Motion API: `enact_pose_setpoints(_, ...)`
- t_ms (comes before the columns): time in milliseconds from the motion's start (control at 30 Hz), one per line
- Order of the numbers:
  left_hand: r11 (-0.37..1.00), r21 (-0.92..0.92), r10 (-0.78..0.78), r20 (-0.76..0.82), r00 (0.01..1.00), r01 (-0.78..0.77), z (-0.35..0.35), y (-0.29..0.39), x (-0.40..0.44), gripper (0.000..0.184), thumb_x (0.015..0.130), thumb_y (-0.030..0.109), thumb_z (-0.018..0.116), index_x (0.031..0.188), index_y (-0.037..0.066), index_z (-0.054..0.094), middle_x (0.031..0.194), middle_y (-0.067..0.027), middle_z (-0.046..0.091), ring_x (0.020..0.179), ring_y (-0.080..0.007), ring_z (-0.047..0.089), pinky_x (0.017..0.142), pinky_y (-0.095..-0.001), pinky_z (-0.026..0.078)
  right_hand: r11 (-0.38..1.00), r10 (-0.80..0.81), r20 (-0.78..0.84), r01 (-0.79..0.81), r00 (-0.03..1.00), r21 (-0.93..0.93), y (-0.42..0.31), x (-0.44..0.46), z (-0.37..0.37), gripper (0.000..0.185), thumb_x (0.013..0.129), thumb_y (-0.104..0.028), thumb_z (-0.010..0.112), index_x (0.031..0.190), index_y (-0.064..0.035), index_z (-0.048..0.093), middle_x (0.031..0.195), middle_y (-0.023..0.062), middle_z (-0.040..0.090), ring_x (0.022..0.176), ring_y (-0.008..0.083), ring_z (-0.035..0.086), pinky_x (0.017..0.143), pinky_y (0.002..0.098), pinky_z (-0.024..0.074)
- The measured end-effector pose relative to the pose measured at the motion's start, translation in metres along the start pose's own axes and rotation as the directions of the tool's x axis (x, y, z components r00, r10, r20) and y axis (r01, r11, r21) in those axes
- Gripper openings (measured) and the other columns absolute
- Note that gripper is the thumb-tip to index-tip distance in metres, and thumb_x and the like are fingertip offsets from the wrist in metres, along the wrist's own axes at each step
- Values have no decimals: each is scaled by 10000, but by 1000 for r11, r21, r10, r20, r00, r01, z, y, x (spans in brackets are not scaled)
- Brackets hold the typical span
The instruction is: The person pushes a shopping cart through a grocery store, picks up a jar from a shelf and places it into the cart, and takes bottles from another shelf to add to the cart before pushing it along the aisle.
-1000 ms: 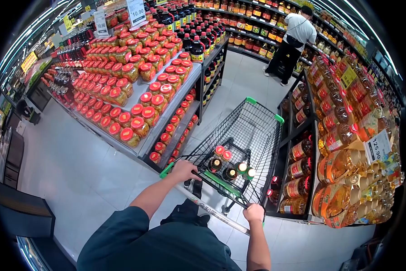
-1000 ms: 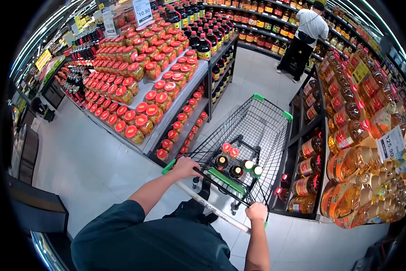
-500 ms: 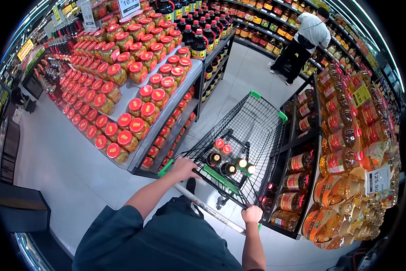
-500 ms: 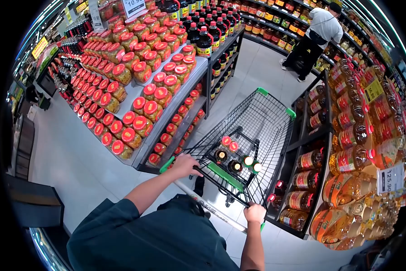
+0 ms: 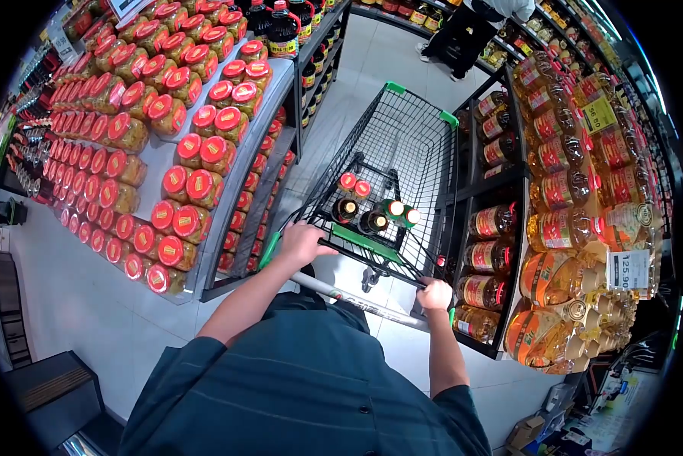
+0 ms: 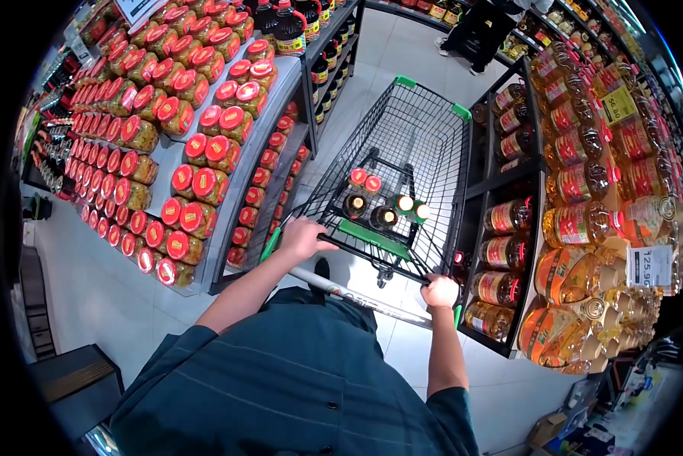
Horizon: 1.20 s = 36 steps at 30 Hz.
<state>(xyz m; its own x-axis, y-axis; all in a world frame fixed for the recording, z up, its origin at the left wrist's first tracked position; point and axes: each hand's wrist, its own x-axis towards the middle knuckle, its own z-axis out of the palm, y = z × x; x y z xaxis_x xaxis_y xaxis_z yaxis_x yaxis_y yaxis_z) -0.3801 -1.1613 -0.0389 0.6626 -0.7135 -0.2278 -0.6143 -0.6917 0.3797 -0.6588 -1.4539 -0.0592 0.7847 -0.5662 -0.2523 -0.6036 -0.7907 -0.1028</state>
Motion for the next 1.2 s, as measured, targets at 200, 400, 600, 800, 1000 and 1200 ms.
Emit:
enact_pose_setpoints(200,1000,19,-15,-11,1000,15,-7,-3,27,579,677,663,795,963,160,800,890,-36,743,1014,-247,626,1029,-485,433,999,-40,-9,40,999,5,3,31,-3,263,704,-221,705,942,-193,816,849,123,758,804,314,731,779,408,588)
enact_pose_setpoints(400,1000,11,7,-75,997,-6,-6,-4,53,589,642,691,780,889,156,794,850,-32,736,953,-251,630,978,-496,454,992,-111,-120,118,987,49,13,62,-3,241,669,-215,713,887,-190,813,804,127,747,757,328,724,745,425,590)
enact_pose_setpoints(600,1000,-12,23,-176,984,-26,4,-1,87,593,635,691,775,879,152,793,854,-26,734,971,-263,632,974,-504,454,985,-160,-128,167,979,44,26,105,-19,239,676,-197,680,878,-151,799,845,108,758,773,304,727,734,402,580)
enact_pose_setpoints(800,999,14,-38,-103,994,40,-12,24,135,537,692,648,775,938,172,792,925,-34,727,1009,-261,626,975,-509,447,969,-222,-169,236,960,69,52,165,-33,238,657,-145,665,858,-136,792,849,112,754,784,316,723,735,415,578)
enact_pose_setpoints(1000,997,-33,-80,-105,991,76,-21,39,183,473,703,592,794,919,170,792,904,-28,714,990,-256,616,924,-495,447,994,-97,191,84,977,75,63,230,-72,322,706,-222,701,999,-125,797,1004,134,757,935,335,719,861,419,572)
enact_pose_setpoints(1200,988,-109,-119,-115,986,106,-29,55,216,463,681,492,835,968,132,780,981,-12,726,1027,-240,619,969,-479,428,949,-272,699,62,662,310,43,331,-166,784,812,-366,760,1488,-75,491,1489,202,523,1377,345,502,1153,379,400)
